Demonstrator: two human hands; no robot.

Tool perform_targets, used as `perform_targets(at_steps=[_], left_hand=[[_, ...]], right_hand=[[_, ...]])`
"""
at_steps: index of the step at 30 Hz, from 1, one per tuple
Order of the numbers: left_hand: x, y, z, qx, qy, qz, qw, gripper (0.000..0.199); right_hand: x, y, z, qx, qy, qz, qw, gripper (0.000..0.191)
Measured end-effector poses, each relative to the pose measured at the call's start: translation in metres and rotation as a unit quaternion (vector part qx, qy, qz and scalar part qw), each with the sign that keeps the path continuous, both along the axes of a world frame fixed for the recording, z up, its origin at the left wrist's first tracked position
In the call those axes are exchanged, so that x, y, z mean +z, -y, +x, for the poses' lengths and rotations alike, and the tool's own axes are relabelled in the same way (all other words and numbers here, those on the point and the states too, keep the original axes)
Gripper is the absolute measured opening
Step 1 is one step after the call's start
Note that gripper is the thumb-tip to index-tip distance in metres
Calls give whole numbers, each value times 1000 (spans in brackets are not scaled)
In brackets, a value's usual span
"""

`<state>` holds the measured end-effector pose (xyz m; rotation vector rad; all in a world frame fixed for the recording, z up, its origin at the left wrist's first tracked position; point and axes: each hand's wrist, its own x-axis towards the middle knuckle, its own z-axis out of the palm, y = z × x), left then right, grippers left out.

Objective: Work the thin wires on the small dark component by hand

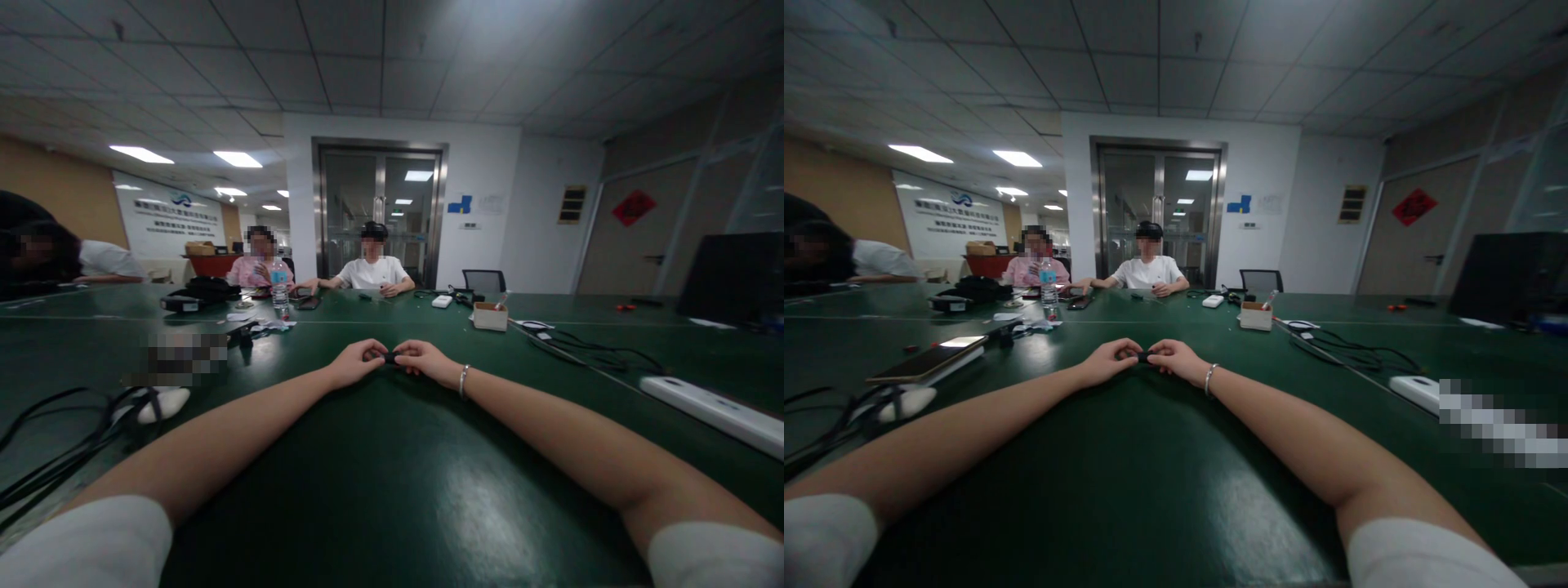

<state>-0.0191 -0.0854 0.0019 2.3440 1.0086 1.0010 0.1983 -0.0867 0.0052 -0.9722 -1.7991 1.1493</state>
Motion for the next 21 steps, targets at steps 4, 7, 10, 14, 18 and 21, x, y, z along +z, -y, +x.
perform_targets(at_steps=[4, 7, 10, 14, 18, 21], left_hand=[[0, 0, 0, -5, 9, 1, 1000, 33], [0, 0, 0, -3, 9, 2, 1000, 32], [0, 0, 0, -1, 7, -1, 1000, 32], [-1, -1, 0, -2, 6, 4, 1000, 33], [-2, -1, 2, -17, 23, -15, 999, 32], [-2, -2, 3, -20, 24, -13, 999, 31]], right_hand=[[1, 1, -1, -2, 7, 1, 1000, 24], [2, 2, -1, -2, 8, 2, 1000, 24], [2, 2, -1, -2, 6, 2, 1000, 24], [3, 4, -1, -4, 4, 1, 1000, 24], [4, 5, -1, -2, 7, 1, 1000, 22], [4, 5, -2, -2, 9, 1, 1000, 22]])
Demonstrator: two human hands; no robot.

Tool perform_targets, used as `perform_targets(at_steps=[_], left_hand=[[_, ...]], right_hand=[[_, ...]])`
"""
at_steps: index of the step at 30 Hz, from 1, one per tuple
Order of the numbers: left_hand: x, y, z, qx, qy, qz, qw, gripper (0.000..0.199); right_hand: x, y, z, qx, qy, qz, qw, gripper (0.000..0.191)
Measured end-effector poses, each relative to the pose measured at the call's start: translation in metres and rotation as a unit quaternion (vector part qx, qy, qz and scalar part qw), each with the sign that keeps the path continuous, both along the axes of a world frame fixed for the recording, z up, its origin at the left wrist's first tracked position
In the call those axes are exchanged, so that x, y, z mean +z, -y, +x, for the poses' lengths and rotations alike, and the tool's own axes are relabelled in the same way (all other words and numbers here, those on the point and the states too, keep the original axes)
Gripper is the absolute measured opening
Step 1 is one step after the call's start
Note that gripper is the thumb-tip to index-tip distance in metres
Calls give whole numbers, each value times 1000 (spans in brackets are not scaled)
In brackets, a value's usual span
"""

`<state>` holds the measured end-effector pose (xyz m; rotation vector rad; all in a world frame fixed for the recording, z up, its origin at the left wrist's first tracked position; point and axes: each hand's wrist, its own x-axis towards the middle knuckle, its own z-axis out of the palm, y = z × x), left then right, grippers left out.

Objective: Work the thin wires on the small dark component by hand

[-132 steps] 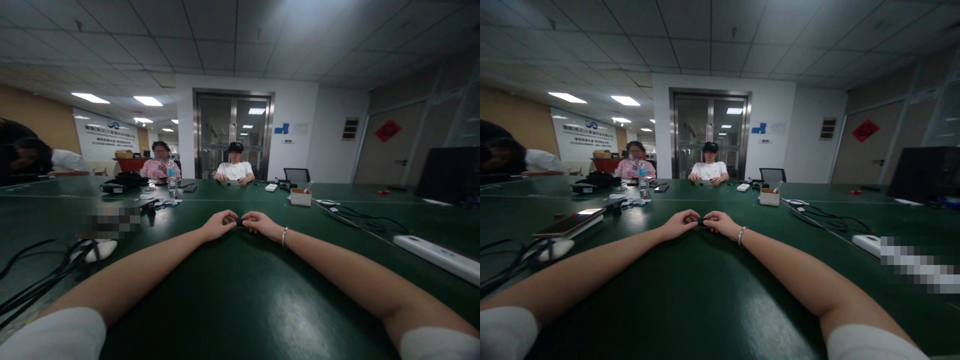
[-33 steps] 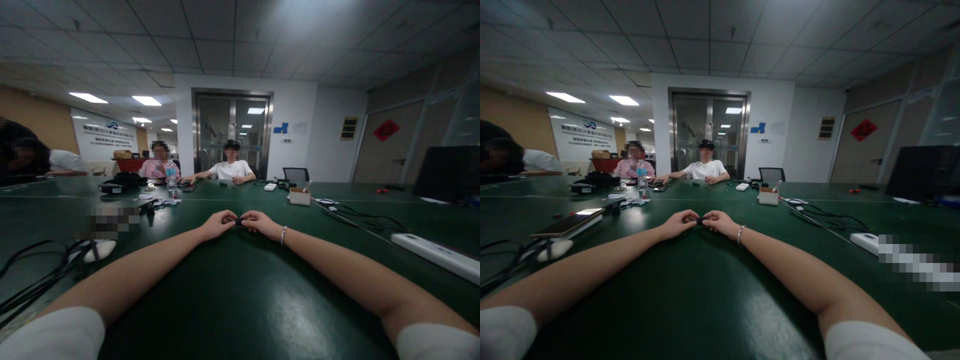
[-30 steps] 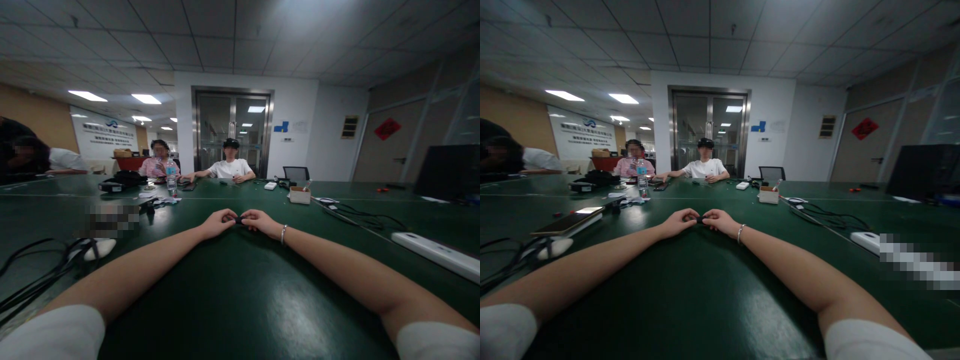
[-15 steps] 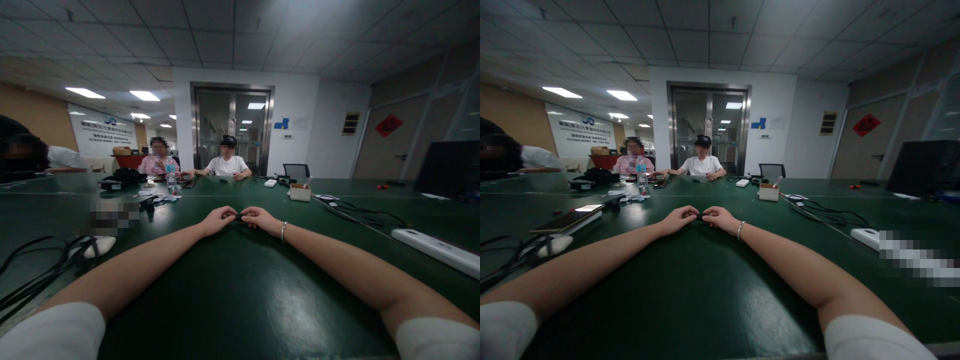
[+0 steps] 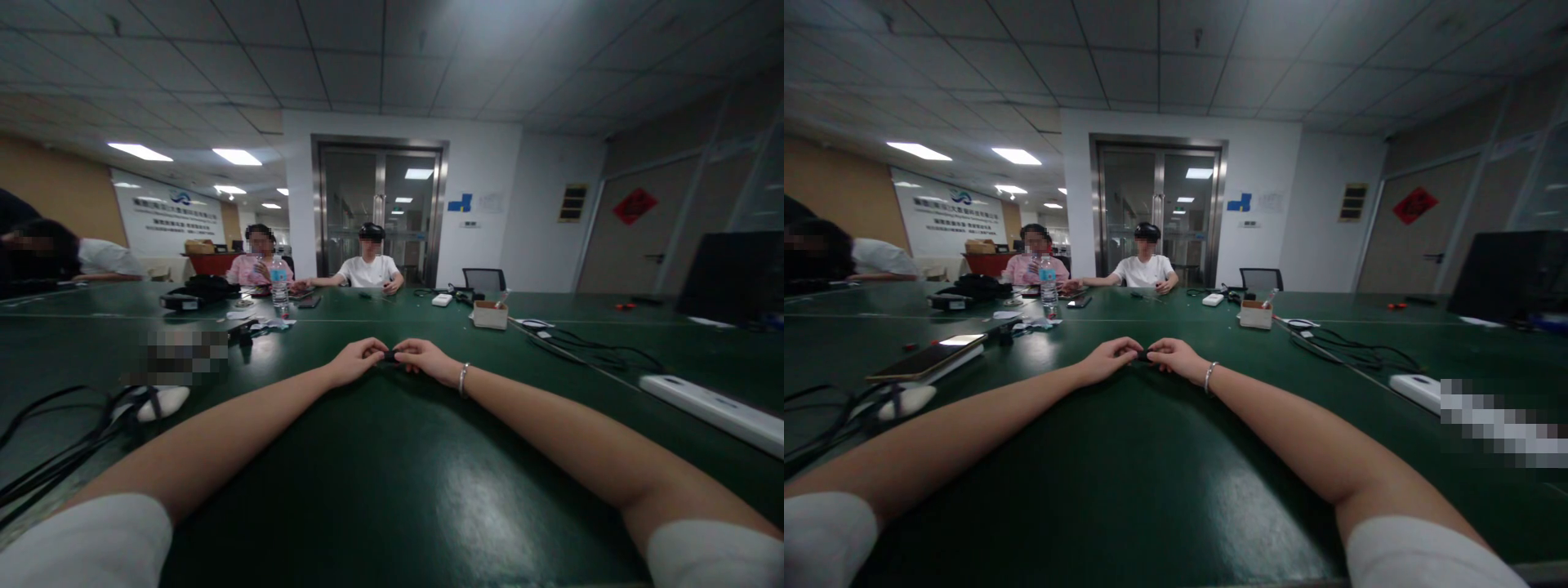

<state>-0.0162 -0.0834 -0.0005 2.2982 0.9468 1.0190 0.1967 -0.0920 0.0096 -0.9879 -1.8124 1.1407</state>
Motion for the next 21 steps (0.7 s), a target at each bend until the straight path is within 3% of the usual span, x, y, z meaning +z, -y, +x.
perform_targets(at_steps=[8, 14, 21], left_hand=[[0, -1, -2, 10, -8, 17, 1000, 33], [0, -2, -1, -8, -6, -21, 1000, 32], [2, 2, -1, 7, 0, 27, 1000, 31]], right_hand=[[-1, -2, 0, -5, 0, 2, 1000, 23], [-1, -1, 0, -6, 3, 7, 1000, 23], [-1, -1, 0, -8, 2, 0, 1000, 21]])
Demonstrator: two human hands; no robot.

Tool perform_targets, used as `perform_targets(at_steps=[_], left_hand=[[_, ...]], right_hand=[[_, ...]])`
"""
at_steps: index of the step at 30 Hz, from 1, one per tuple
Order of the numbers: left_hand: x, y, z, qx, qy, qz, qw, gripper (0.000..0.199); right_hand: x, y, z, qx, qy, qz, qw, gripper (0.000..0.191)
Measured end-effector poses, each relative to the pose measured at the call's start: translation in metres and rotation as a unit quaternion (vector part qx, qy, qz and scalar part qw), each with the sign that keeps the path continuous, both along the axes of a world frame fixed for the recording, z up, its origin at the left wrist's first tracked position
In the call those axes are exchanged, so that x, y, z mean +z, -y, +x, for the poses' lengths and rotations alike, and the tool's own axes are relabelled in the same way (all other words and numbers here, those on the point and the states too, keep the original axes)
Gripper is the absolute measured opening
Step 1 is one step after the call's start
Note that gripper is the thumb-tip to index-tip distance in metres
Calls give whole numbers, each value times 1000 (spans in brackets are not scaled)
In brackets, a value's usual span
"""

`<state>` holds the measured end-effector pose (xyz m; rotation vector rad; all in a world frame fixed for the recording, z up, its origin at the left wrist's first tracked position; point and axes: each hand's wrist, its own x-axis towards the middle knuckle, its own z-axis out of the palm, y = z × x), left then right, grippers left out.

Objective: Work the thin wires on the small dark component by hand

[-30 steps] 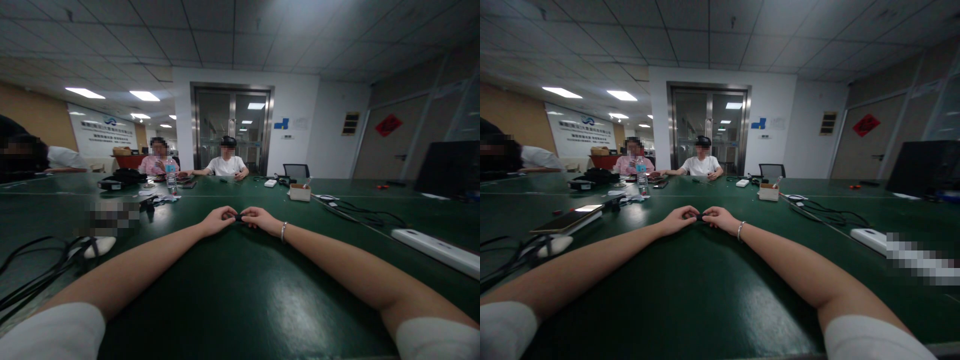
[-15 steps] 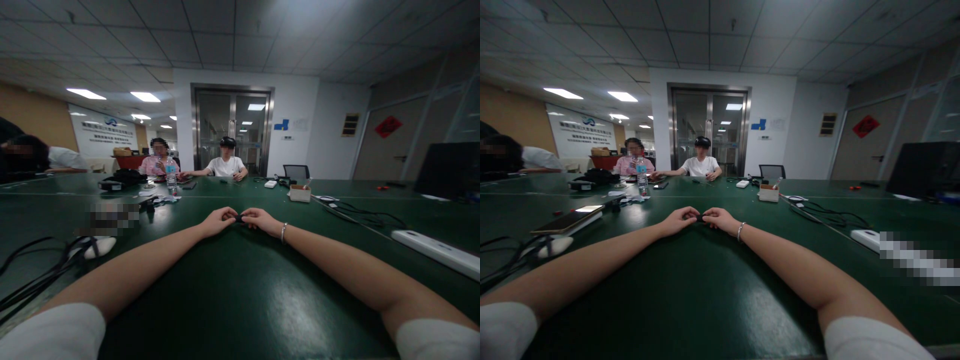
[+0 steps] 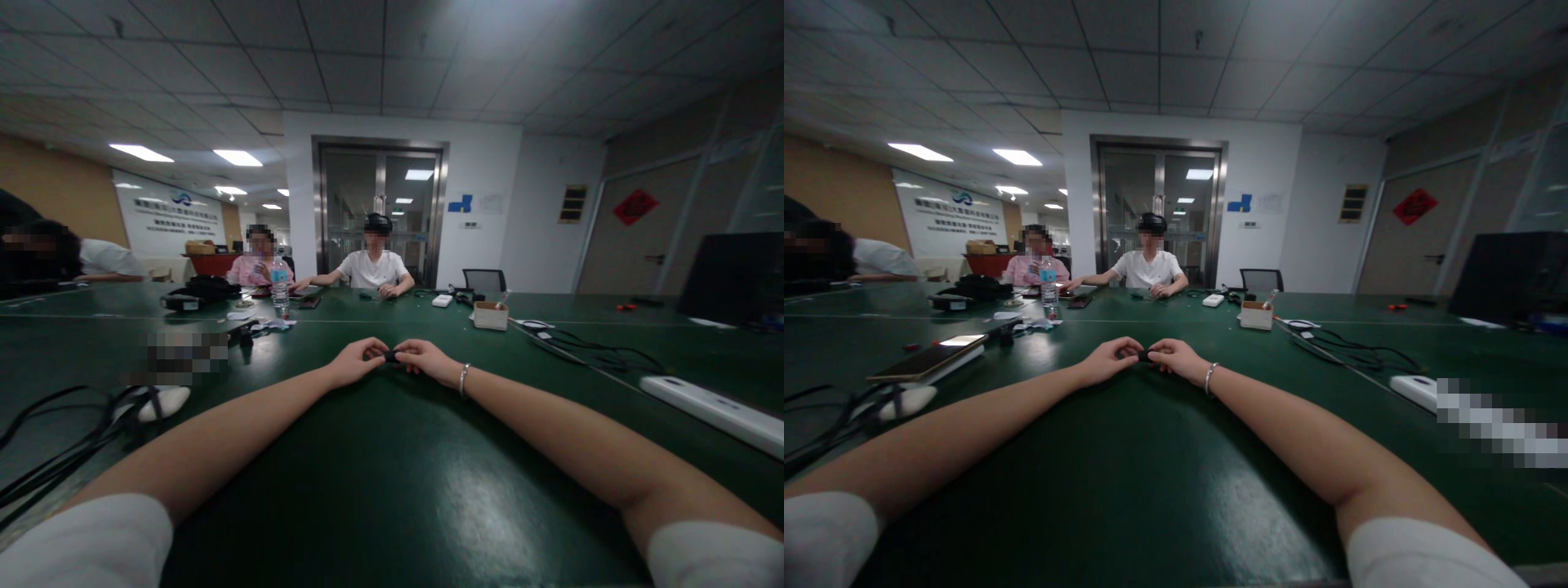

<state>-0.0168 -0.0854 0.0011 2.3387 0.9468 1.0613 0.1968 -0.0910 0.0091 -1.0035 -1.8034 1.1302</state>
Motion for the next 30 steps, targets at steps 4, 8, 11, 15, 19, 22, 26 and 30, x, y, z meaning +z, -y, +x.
perform_targets(at_steps=[4, 8, 11, 15, 19, 22, 26, 30], left_hand=[[-1, 0, 2, -21, 18, -35, 999, 31], [-3, -4, 1, -32, 6, -48, 998, 31], [-2, -4, -1, -5, -11, -15, 1000, 31], [-2, -4, 0, -9, 4, -21, 1000, 32], [-3, -2, 1, -45, 30, -72, 996, 31], [-2, -3, 1, -29, 15, -50, 998, 29], [-1, -3, -2, -3, -7, -6, 1000, 31], [-1, -2, -2, -2, -2, 8, 1000, 32]], right_hand=[[0, 1, 0, 0, -2, -1, 1000, 20], [0, 1, 0, 2, -2, 0, 1000, 23], [1, 1, 0, -1, -2, 1, 1000, 24], [0, 0, 0, 0, -3, 1, 1000, 23], [-1, -1, 1, 0, 3, 9, 1000, 22], [0, 0, 0, 0, 5, 7, 1000, 22], [1, 2, 0, -2, -1, 3, 1000, 22], [2, 4, -1, 1, 5, 4, 1000, 20]])
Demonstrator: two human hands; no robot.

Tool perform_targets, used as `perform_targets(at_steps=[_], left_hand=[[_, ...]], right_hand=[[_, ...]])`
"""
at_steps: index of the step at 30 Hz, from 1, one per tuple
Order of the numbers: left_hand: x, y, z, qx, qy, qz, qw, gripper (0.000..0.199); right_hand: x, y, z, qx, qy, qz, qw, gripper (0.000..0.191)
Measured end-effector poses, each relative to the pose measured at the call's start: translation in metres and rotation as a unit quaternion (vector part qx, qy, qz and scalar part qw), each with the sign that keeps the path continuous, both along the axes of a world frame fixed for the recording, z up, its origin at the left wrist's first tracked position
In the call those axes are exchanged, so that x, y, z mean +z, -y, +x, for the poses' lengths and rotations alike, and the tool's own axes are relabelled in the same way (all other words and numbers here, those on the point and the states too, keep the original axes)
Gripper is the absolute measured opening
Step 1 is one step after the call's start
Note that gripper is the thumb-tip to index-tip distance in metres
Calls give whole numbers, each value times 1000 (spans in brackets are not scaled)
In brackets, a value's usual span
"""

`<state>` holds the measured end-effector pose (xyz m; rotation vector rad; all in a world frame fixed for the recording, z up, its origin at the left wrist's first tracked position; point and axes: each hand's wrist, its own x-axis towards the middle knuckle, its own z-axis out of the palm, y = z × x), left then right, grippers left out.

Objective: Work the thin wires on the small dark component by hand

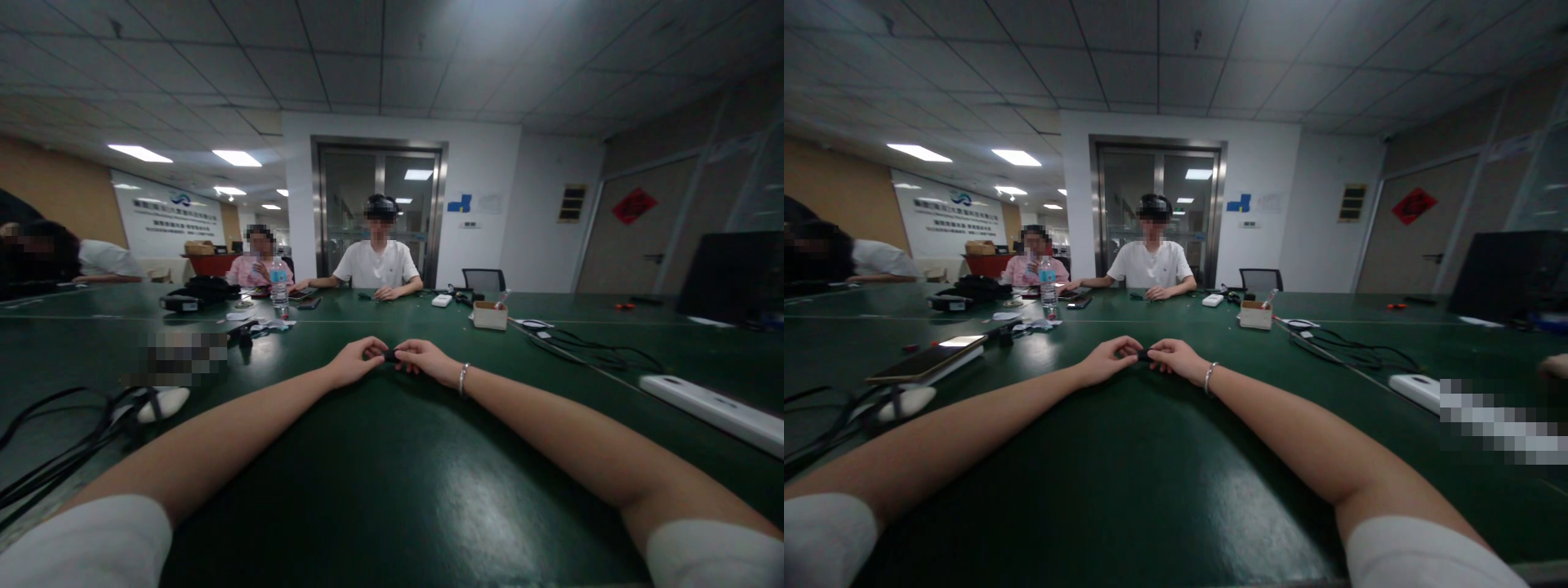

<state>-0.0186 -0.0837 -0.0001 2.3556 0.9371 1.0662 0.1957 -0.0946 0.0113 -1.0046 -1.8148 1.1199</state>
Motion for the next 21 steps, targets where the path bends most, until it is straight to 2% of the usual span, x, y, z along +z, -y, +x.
perform_targets(at_steps=[6, 11, 15, 18, 19, 21], left_hand=[[0, 1, 1, 2, -1, 4, 1000, 30], [2, 3, 1, 12, 4, 2, 1000, 31], [3, 5, 0, 8, 4, 10, 1000, 31], [3, 5, 0, 3, 3, 14, 1000, 32], [3, 4, 0, 2, 3, 16, 1000, 33], [3, 3, 0, 3, 2, 16, 1000, 33]], right_hand=[[-1, -1, 1, 12, 5, 8, 1000, 21], [-3, -4, 4, 21, -15, 39, 999, 51], [-2, -4, 2, 21, 13, 24, 999, 27], [-1, -2, 2, 27, 23, 23, 999, 22], [-1, -1, 2, 28, 18, 28, 999, 22], [0, 0, 3, 29, 6, 43, 999, 39]])
